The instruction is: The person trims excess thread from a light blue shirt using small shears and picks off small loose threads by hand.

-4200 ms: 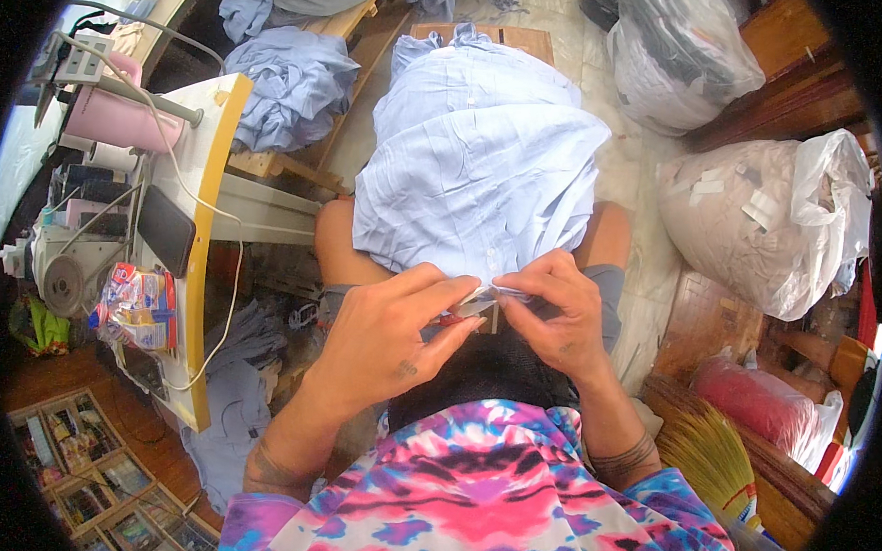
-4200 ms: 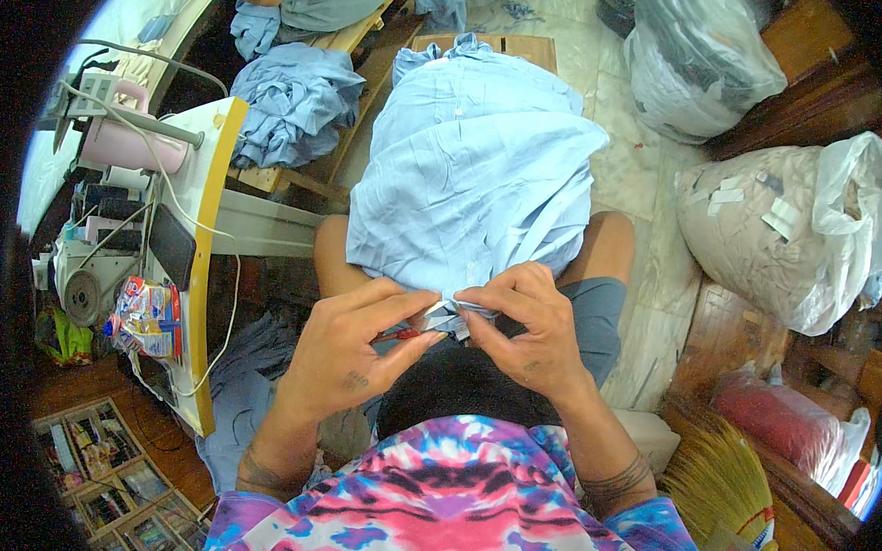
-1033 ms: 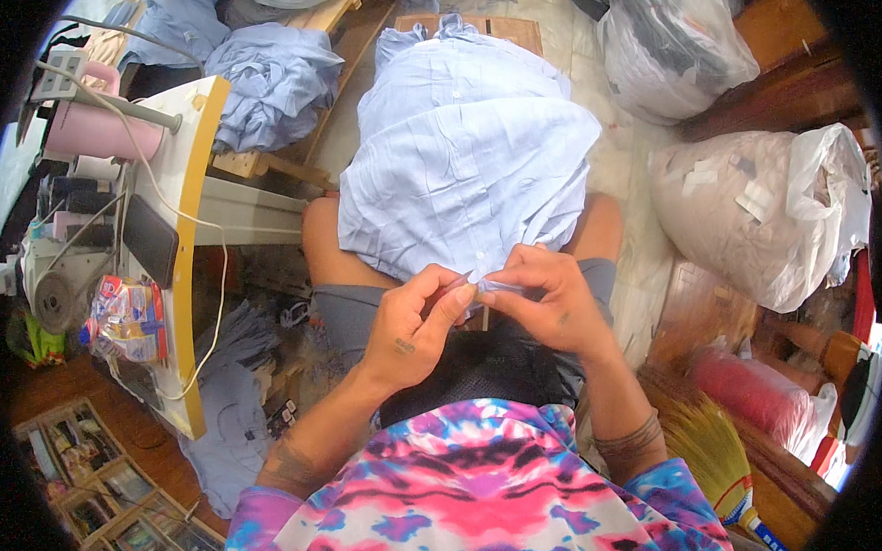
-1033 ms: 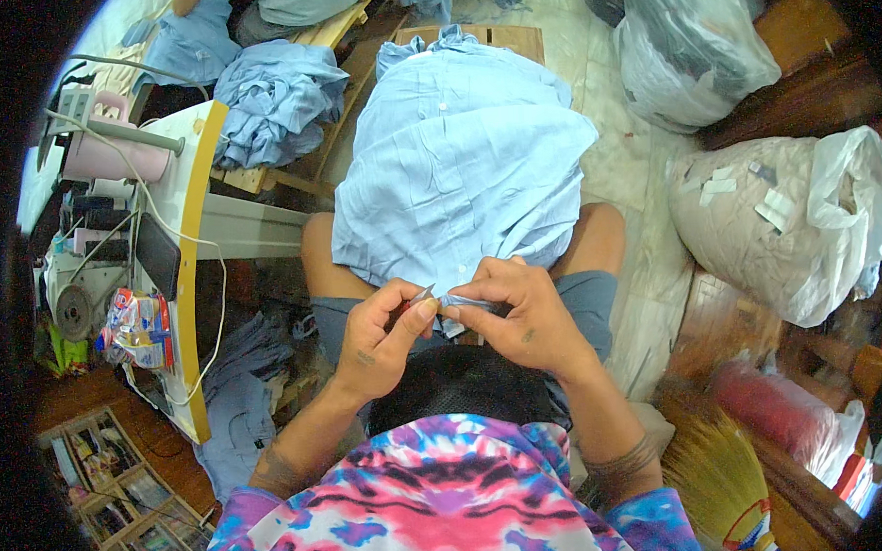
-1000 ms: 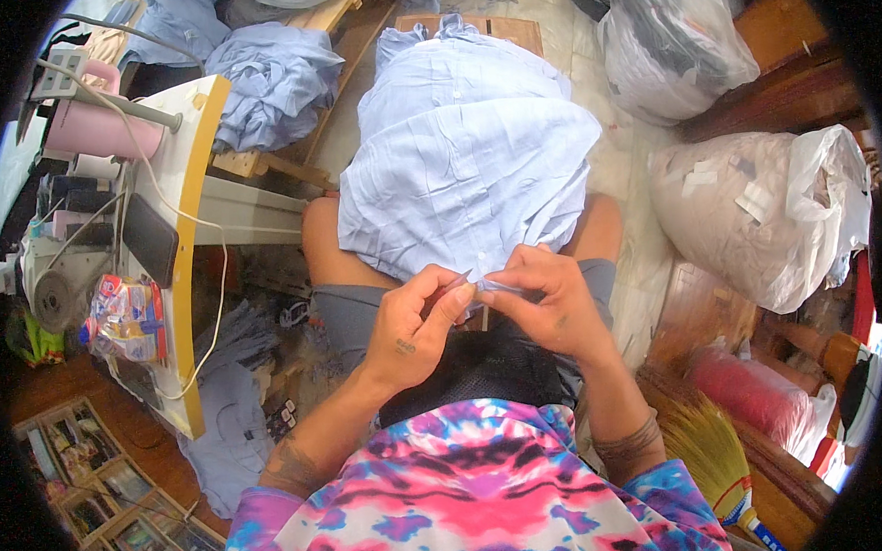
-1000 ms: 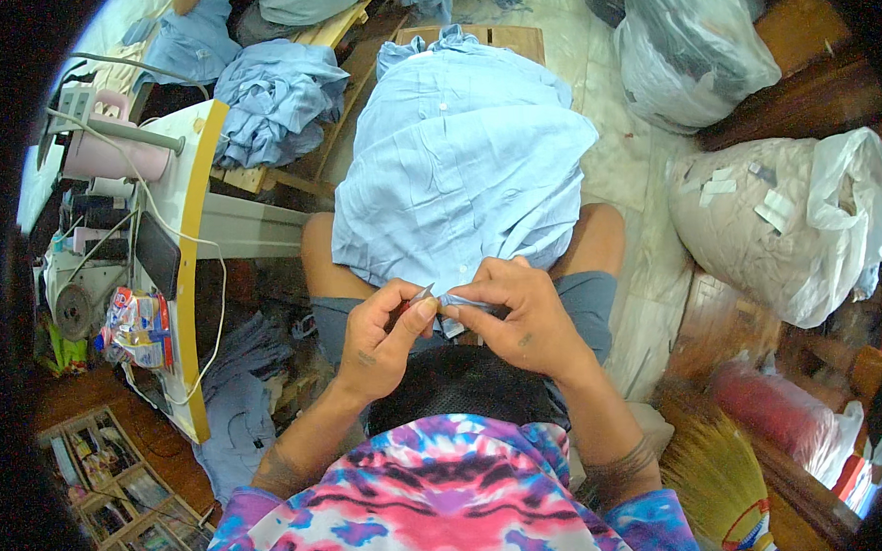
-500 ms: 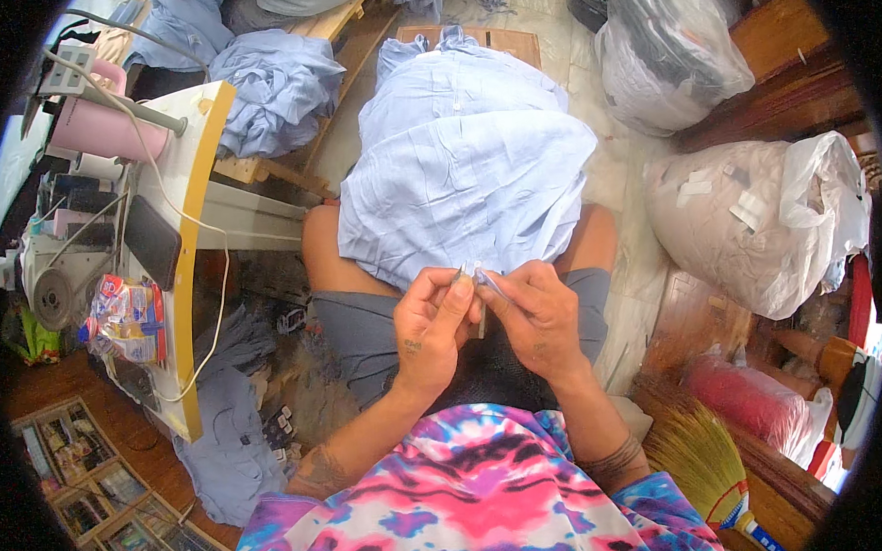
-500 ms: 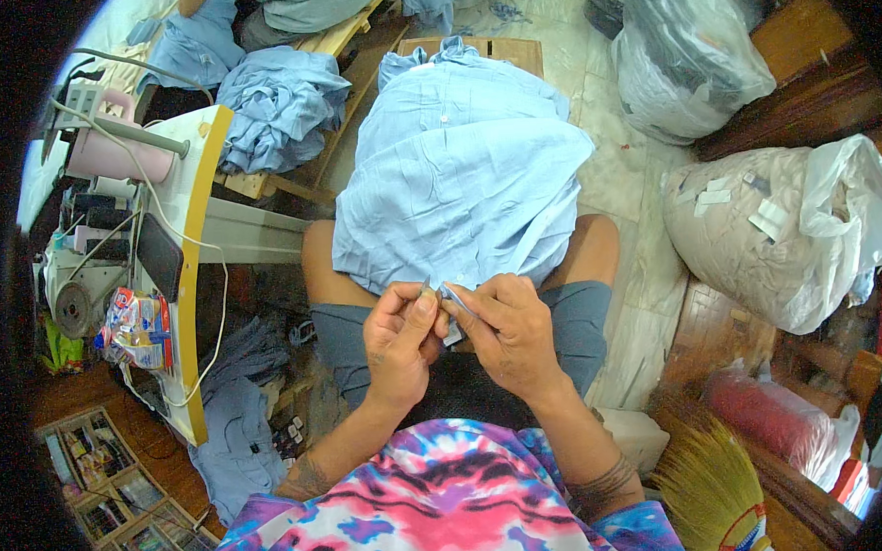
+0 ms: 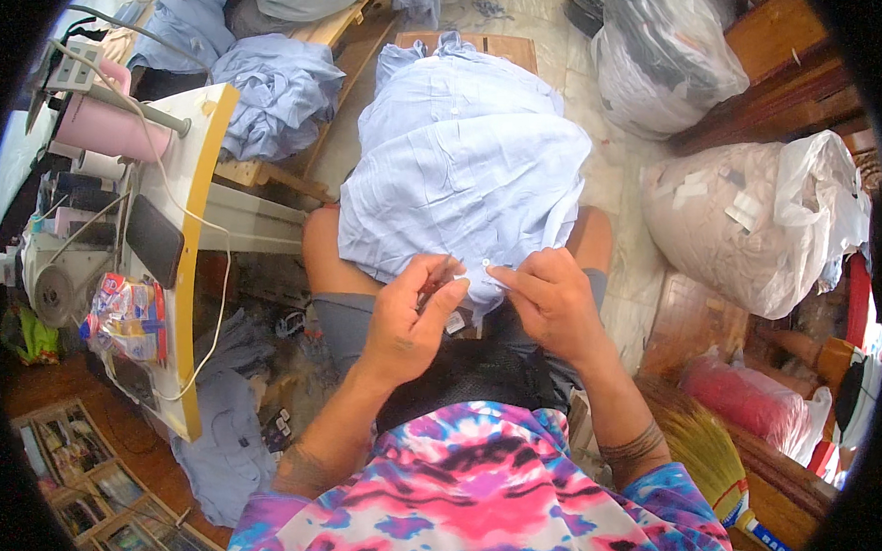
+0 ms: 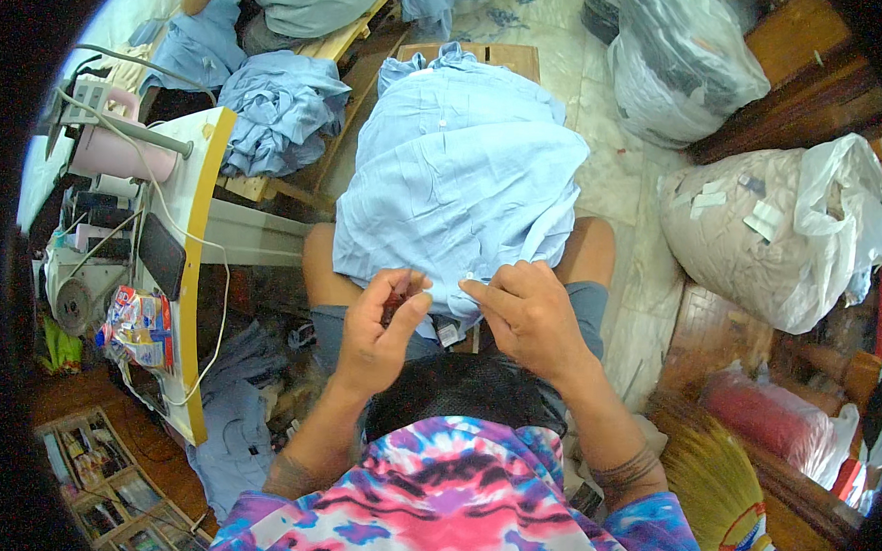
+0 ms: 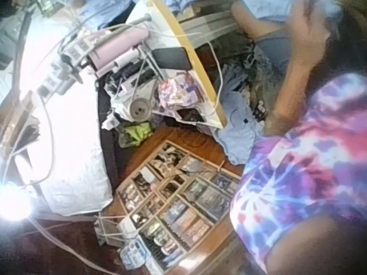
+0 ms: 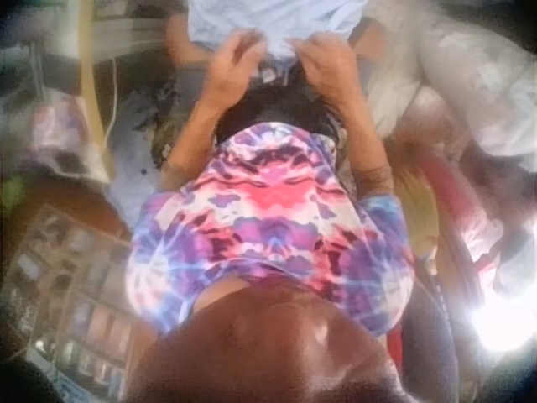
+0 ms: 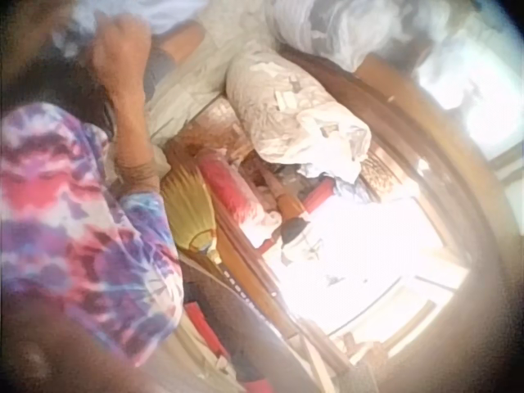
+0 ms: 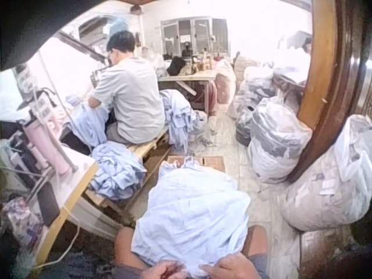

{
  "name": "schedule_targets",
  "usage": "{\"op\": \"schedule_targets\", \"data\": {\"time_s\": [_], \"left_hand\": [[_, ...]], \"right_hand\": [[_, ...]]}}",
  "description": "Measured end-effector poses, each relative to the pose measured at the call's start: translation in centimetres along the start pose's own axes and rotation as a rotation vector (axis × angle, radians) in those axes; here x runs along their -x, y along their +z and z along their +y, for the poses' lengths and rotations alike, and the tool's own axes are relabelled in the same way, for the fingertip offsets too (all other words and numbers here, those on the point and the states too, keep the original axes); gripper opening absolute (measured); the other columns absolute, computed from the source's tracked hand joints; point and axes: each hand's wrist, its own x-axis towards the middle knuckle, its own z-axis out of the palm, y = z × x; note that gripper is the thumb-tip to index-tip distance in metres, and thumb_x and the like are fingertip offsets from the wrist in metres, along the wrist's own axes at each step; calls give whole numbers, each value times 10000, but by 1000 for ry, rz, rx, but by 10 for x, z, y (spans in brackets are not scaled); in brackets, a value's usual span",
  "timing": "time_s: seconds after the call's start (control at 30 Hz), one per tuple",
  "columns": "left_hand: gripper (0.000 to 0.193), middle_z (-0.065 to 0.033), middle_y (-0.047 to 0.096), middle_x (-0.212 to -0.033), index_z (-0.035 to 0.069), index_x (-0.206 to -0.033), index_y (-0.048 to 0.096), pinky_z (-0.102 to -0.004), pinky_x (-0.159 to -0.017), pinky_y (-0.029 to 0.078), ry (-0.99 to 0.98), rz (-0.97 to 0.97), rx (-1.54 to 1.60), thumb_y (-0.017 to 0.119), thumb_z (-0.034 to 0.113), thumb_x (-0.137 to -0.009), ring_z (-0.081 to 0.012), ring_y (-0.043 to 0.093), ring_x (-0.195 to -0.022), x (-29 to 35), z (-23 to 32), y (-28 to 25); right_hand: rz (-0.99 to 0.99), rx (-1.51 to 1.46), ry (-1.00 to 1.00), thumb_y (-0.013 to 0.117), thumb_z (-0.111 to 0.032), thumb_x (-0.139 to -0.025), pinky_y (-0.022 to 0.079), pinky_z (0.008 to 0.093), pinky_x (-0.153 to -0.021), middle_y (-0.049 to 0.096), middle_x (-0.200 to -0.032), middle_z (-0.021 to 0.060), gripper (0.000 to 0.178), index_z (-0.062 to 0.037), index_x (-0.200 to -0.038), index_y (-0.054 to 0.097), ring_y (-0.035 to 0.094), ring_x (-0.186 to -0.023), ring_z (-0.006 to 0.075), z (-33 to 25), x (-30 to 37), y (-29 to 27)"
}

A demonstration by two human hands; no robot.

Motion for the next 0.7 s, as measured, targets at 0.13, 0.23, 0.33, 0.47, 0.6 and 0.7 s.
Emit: {"op": "schedule_targets", "data": {"time_s": [0.13,0.23,0.33,0.47,0.6,0.7], "left_hand": [[252,45,578,-956,-1,-1202,637,-181,-710,404,-198,-196,208,653,203,-1055,-14,483,-808,-8,17,-24],[252,68,549,-882,4,-1181,643,-170,-657,375,-141,-127,200,707,189,-1023,2,449,-750,-3,10,-17],[227,64,565,-835,16,-1152,664,-199,-651,397,-131,-92,42,747,151,-989,-22,461,-735,2,9,-9],[140,70,544,-786,9,-1040,687,-187,-635,373,-133,-22,78,769,79,-951,-13,456,-714,-3,3,4],[87,61,566,-812,-11,-987,706,-198,-638,381,-60,-3,101,736,69,-971,-20,469,-721,-16,-1,8],[98,56,577,-840,-19,-978,715,-202,-639,383,32,6,25,727,78,-978,-23,473,-719,-18,-6,7]], "right_hand": [[-6,-56,56,765,9,-796,463,372,-723,606,-803,52,366,-127,-1134,800,596,-771,247,-4,0,1],[55,-59,30,777,9,-789,472,368,-697,613,-807,53,375,-124,-1138,800,600,-757,242,-7,-2,4],[92,-69,125,781,-39,-815,491,376,-702,634,-827,44,336,-133,-1138,791,604,-762,249,-14,-1,11],[156,-22,168,787,-45,-825,495,367,-660,641,-819,55,304,-119,-1120,788,610,-723,254,-24,0,22],[207,-36,193,780,-57,-852,498,367,-662,665,-832,79,256,-74,-1107,778,627,-716,258,-31,1,26],[214,-64,199,768,-60,-871,504,370,-672,682,-845,96,236,-44,-1107,770,641,-722,260,-32,1,27]]}}
